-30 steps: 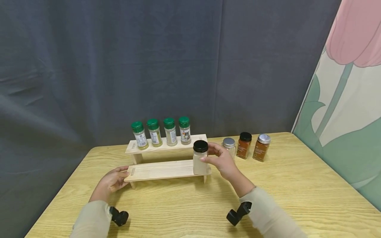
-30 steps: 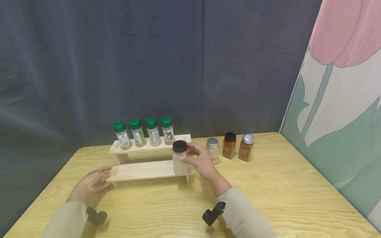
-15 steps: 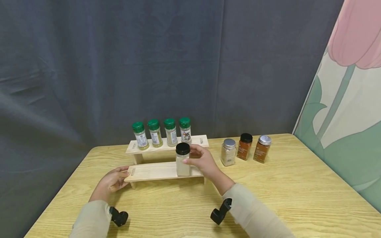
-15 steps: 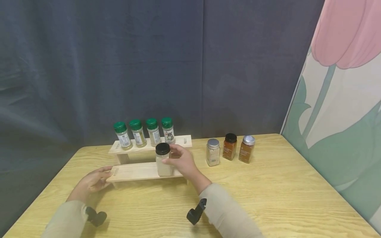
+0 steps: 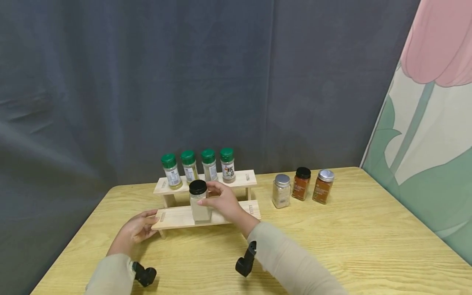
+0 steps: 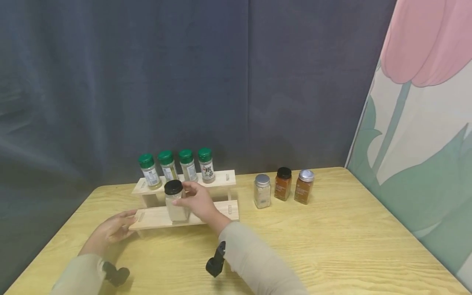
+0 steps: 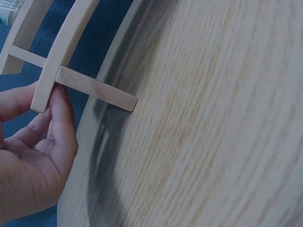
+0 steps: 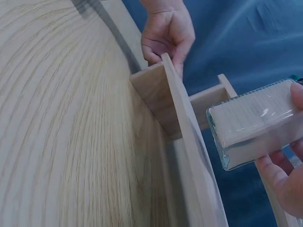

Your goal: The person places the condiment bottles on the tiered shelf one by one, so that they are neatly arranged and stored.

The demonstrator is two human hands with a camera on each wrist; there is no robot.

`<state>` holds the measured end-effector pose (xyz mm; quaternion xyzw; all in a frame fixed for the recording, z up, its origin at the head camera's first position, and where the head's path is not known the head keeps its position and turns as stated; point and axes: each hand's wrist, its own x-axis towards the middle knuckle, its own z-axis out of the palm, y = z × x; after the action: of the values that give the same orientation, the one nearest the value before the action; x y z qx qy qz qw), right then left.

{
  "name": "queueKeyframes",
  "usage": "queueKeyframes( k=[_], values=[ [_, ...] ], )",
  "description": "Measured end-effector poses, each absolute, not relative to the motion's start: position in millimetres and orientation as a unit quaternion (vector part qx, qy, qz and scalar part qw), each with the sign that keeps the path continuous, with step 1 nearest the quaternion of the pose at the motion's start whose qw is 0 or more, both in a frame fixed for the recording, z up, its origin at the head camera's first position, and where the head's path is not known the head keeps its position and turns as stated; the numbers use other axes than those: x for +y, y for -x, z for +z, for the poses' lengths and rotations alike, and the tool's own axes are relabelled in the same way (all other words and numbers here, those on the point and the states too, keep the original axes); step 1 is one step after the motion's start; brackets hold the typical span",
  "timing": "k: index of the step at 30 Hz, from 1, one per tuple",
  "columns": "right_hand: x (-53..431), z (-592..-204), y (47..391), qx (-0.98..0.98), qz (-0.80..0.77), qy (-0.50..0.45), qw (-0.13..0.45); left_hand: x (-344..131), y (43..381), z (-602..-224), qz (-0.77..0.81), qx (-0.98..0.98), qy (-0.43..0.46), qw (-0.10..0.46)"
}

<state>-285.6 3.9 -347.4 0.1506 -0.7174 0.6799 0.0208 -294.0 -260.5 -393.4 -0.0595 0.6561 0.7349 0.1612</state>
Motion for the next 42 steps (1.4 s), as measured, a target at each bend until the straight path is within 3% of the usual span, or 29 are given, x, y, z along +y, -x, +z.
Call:
queueKeyframes(
  k=[9, 20, 30, 42],
  values=[
    [-24, -332, 274, -0.719, 0.677, -0.159, 0.020, -261, 293, -397, 0.730, 0.661, 0.052, 0.164],
    [-47, -359, 295, -0.730, 0.661, -0.172, 0.041, -259, 292, -397, 0.740, 0.649, 0.053, 0.166],
    [-63, -362, 295, -0.746, 0.634, -0.191, 0.070, -261, 295, -396, 0.732, 0.659, 0.042, 0.168],
    [-63, -361, 296, -0.746, 0.633, -0.196, 0.056, -261, 293, -393, 0.741, 0.648, 0.037, 0.173]
  ],
)
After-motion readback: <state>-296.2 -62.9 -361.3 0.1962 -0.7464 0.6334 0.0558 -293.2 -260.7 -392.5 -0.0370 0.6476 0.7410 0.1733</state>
